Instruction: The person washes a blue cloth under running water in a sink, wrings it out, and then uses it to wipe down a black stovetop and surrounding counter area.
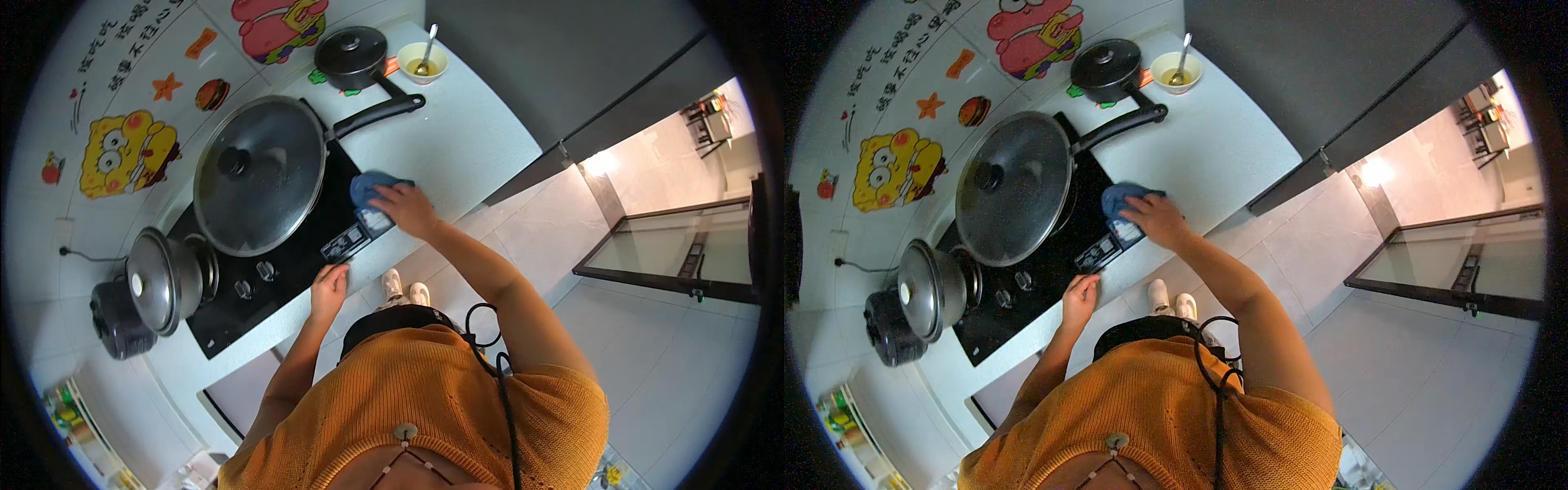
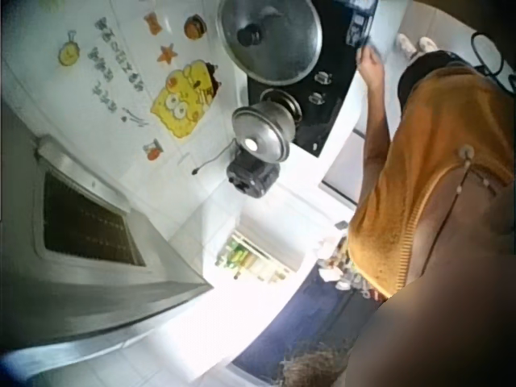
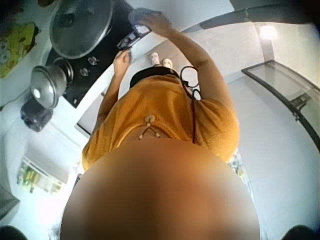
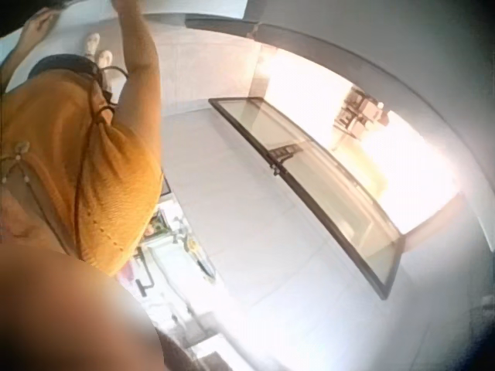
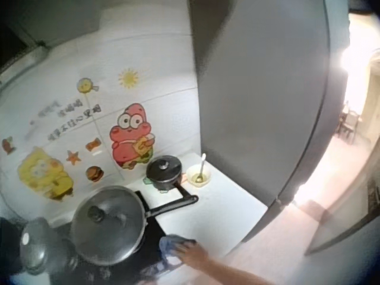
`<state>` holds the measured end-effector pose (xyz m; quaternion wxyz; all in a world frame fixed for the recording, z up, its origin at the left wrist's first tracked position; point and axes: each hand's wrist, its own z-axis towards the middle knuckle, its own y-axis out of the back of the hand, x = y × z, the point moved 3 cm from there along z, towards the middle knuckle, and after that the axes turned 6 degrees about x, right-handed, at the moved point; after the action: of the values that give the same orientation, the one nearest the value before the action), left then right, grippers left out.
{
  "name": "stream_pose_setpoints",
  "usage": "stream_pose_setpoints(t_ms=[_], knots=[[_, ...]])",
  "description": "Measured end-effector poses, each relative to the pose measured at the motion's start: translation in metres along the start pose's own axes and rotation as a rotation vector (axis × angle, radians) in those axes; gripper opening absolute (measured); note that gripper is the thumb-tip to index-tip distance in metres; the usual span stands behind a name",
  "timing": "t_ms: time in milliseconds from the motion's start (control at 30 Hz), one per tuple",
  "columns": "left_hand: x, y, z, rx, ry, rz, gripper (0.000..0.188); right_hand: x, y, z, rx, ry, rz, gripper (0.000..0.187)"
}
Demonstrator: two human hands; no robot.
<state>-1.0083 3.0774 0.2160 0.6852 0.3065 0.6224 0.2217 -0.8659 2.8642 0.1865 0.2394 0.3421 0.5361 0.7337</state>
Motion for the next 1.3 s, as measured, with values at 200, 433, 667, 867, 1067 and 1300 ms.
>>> stream_pose_setpoints(t_ms=[200,433,667,867,1067,1300], knots=[[-0.004,-0.008,0.037,-0.026,-0.027,-0.005,0.016,-0.137,0.018,-0.016,-0.136,-0.374,-0.221,0.036],[-0.017,-0.004,0.054,-0.097,0.009,0.04,0.016,-0.226,0.047,0.002,-0.17,-0.808,-0.332,0.034],[-0.045,-0.062,0.084,-0.135,0.155,0.039,0.017,-0.111,0.018,-0.011,0.0,0.112,0.029,0.03],[-0.102,-0.111,0.122,-0.082,0.188,0.009,0.017,-0.243,0.075,-0.046,0.302,-0.294,0.023,0.032],[-0.132,-0.129,0.117,-0.17,0.259,0.021,0.017,-0.31,0.075,-0.09,-0.021,-0.472,-0.155,0.046],[-0.131,-0.123,0.048,-0.278,0.374,0.08,0.017,-0.233,0.083,-0.145,0.156,-0.171,-0.017,0.042]])
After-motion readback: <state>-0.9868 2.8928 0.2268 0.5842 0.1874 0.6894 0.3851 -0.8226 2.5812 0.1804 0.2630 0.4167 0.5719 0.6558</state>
